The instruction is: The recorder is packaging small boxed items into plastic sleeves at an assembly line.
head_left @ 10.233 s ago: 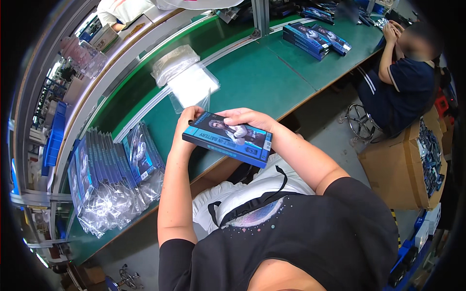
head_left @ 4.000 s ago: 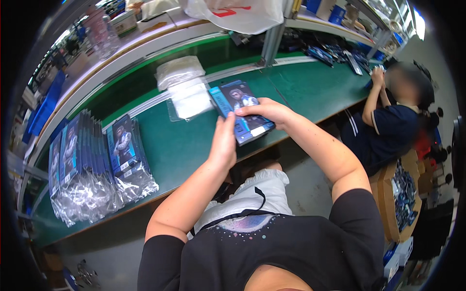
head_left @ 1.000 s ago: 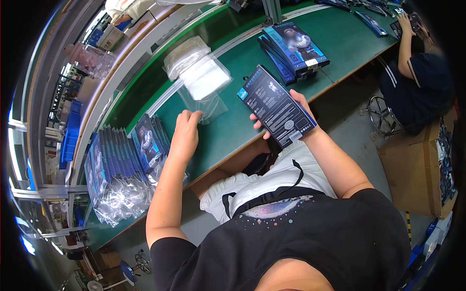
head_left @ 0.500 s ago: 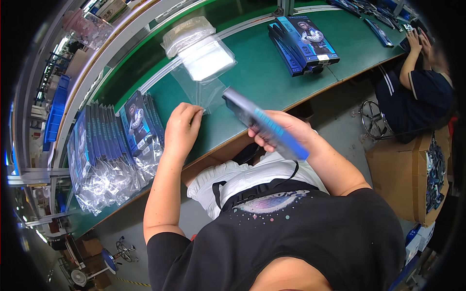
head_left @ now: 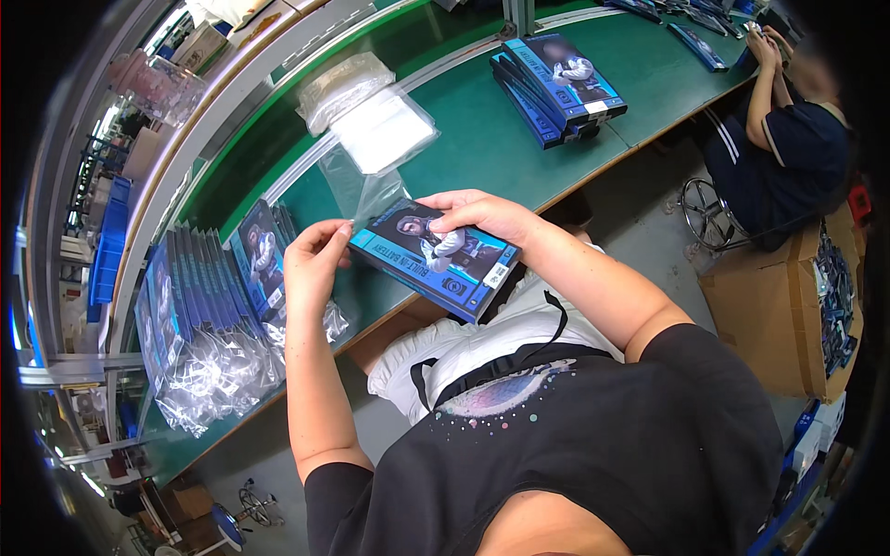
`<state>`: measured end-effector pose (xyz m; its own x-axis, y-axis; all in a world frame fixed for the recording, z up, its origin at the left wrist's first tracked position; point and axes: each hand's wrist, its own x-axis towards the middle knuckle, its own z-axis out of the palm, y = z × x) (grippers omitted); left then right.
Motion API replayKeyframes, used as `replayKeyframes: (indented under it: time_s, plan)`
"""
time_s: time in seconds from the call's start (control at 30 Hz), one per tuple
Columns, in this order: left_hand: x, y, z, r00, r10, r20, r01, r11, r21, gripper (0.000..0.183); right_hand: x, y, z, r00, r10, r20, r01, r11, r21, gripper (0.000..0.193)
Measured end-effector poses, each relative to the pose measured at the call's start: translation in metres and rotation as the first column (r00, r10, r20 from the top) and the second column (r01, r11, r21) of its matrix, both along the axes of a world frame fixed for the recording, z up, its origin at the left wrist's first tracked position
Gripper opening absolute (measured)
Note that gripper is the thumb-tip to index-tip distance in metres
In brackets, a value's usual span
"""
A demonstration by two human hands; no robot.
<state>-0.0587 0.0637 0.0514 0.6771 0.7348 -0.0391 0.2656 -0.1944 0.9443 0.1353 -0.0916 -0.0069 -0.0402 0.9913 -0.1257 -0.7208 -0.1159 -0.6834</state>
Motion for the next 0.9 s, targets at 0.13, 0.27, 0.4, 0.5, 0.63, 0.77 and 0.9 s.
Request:
replayKeyframes:
  time_s: [0.13,0.27,0.4,0.5,0.63,0.77,0.9]
  plan:
    - [-0.003,-0.001,-0.004,0.992,-0.044,-0.120,0.061,0.988,0.141,0.013,-0.001,-0.007,0.003,0.985,-0.054,0.162,0.044,0.997,0.065,0.067]
    - [0.003,-0.007,-0.007,0.978,-0.102,-0.182,0.163,0.918,0.361,0.013,-0.013,-0.013,-0.015,0.915,-0.258,0.310,0.229,0.965,0.128,0.067]
    - [0.005,-0.024,-0.001,0.981,-0.128,-0.146,0.184,0.852,0.489,0.017,-0.028,-0.023,-0.020,0.844,-0.365,0.394,0.322,0.931,0.173,0.065]
    - [0.005,-0.044,0.000,0.989,-0.132,-0.063,0.145,0.803,0.578,0.022,-0.034,-0.032,-0.011,0.576,-0.409,0.708,0.335,0.908,0.253,0.061]
    - [0.005,-0.058,-0.003,0.969,-0.203,-0.139,0.245,0.764,0.596,0.027,-0.027,-0.042,-0.017,0.845,-0.314,0.433,0.317,0.946,0.066,0.059]
    - [0.004,-0.053,-0.004,0.950,-0.216,-0.227,0.302,0.827,0.474,0.030,-0.025,-0.055,-0.011,0.917,-0.281,0.283,0.274,0.960,0.063,0.056]
    - [0.009,-0.058,-0.003,0.950,-0.271,-0.156,0.312,0.847,0.430,0.031,-0.027,-0.055,-0.023,0.878,-0.320,0.357,0.292,0.947,0.133,0.061]
